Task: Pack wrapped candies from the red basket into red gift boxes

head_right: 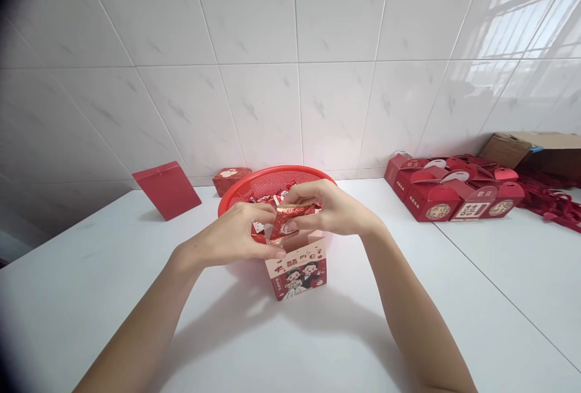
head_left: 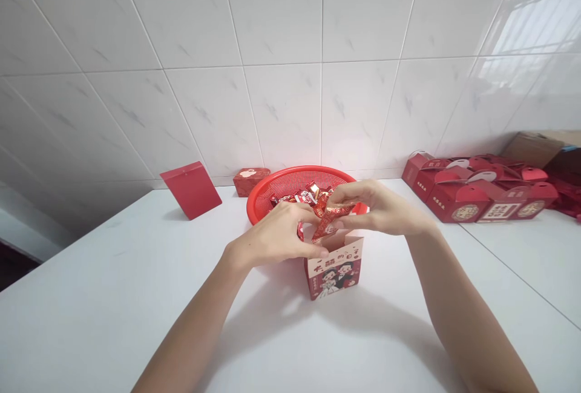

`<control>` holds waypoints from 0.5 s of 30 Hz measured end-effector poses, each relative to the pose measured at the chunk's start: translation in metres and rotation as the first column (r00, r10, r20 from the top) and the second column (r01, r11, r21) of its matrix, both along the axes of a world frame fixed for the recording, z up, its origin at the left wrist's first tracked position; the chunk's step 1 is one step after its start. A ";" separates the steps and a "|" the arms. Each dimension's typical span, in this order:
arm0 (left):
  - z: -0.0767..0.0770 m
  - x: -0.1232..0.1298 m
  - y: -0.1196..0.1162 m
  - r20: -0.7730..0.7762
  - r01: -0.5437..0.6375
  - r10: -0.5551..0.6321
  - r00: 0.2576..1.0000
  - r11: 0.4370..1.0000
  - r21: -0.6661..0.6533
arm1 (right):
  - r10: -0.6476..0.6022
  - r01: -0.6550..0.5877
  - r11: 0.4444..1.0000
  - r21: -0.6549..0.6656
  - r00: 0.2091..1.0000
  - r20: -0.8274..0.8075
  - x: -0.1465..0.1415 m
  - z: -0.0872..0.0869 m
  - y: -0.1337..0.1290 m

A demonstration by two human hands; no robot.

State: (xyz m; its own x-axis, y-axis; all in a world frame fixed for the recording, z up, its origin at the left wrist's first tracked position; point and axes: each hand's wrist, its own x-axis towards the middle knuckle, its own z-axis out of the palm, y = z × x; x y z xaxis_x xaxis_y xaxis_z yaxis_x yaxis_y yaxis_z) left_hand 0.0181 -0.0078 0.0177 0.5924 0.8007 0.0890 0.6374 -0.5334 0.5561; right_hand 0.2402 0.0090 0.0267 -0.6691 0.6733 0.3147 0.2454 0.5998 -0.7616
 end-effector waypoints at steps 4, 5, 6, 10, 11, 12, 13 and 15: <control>0.001 0.000 0.001 -0.032 0.001 0.000 0.999 0.999 0.034 | -0.065 0.051 0.993 0.109 0.989 0.130 -0.002 -0.001 0.000; 0.001 0.000 0.001 -0.040 0.002 0.000 0.999 0.999 0.044 | -0.080 0.059 0.990 0.129 0.984 0.162 -0.001 0.000 -0.001; 0.000 0.000 0.002 -0.041 0.004 -0.002 0.999 0.999 0.050 | -0.089 0.063 0.988 0.142 0.978 0.191 0.000 0.000 -0.002; -0.003 -0.003 0.003 -0.015 0.007 -0.007 1.000 0.999 0.053 | -0.152 0.102 0.974 0.202 0.955 0.254 0.005 0.003 -0.006; -0.003 -0.003 0.003 -0.011 0.007 -0.006 1.000 0.999 0.051 | -0.175 0.119 0.969 0.218 0.950 0.259 0.005 0.003 -0.007; -0.004 -0.003 0.003 -0.008 0.005 -0.004 1.000 0.999 0.048 | -0.187 0.129 0.966 0.223 0.946 0.264 0.005 0.004 -0.008; -0.004 -0.003 0.003 -0.007 0.002 -0.002 1.000 0.999 0.043 | -0.184 0.127 0.968 0.218 0.946 0.268 0.005 0.004 -0.008; -0.003 -0.002 0.002 -0.010 0.001 -0.001 1.000 1.000 0.026 | -0.154 0.103 0.975 0.195 0.951 0.267 0.003 0.003 -0.009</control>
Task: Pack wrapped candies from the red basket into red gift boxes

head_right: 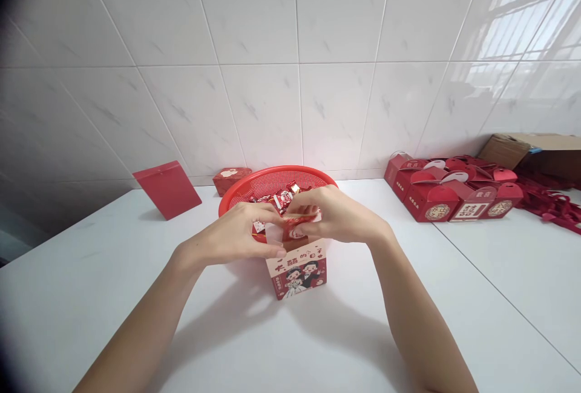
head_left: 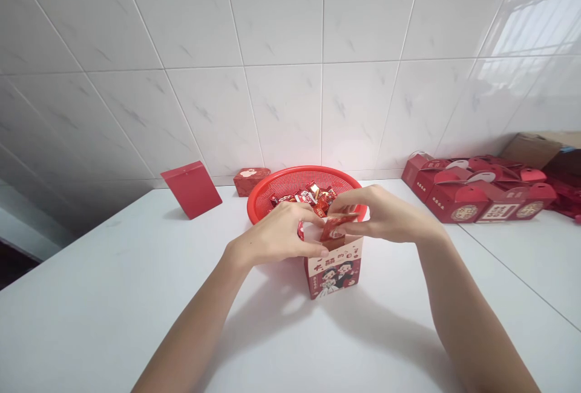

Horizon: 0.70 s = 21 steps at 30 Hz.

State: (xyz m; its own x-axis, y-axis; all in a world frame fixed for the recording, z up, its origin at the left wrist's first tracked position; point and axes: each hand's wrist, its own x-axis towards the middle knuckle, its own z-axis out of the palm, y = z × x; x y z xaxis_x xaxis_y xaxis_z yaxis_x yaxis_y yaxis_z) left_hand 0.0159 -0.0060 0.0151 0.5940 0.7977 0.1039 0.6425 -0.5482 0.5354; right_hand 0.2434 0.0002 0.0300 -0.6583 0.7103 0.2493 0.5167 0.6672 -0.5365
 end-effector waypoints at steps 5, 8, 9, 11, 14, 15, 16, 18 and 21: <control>0.002 0.000 -0.001 -0.002 -0.024 0.024 1.000 0.999 -0.046 | -0.003 0.004 1.000 0.020 0.998 -0.067 0.002 0.000 -0.001; 0.000 -0.001 0.000 -0.012 -0.057 0.057 0.998 0.997 -0.045 | -0.024 0.027 0.998 0.048 0.997 -0.068 0.006 0.003 -0.003; -0.001 -0.001 0.000 -0.014 -0.060 0.059 0.998 0.997 -0.038 | -0.027 0.030 0.998 0.059 0.998 -0.049 0.007 0.004 -0.004; -0.002 -0.002 0.001 -0.018 -0.047 0.046 0.999 0.999 -0.024 | -0.021 0.021 0.998 0.067 1.000 -0.003 0.008 0.005 -0.004; -0.002 -0.003 0.001 -0.025 -0.019 0.019 0.999 1.000 0.000 | -0.002 0.001 0.999 0.035 0.999 0.041 0.009 0.006 -0.005; -0.002 -0.003 0.000 -0.031 -0.012 0.013 0.999 1.000 0.007 | 0.001 -0.002 1.000 0.020 0.999 0.052 0.009 0.005 -0.006; -0.001 -0.003 0.000 -0.038 -0.004 0.004 0.999 1.000 0.016 | -0.002 0.001 1.000 0.007 0.998 0.064 0.009 0.005 -0.006; -0.001 -0.002 -0.002 -0.051 0.031 -0.029 0.998 0.999 0.039 | -0.019 0.020 1.000 -0.015 0.995 0.101 0.009 0.003 -0.006; -0.001 -0.001 -0.001 -0.060 0.080 -0.075 0.995 0.994 0.078 | -0.050 0.056 0.998 -0.033 0.984 0.168 0.011 0.000 -0.004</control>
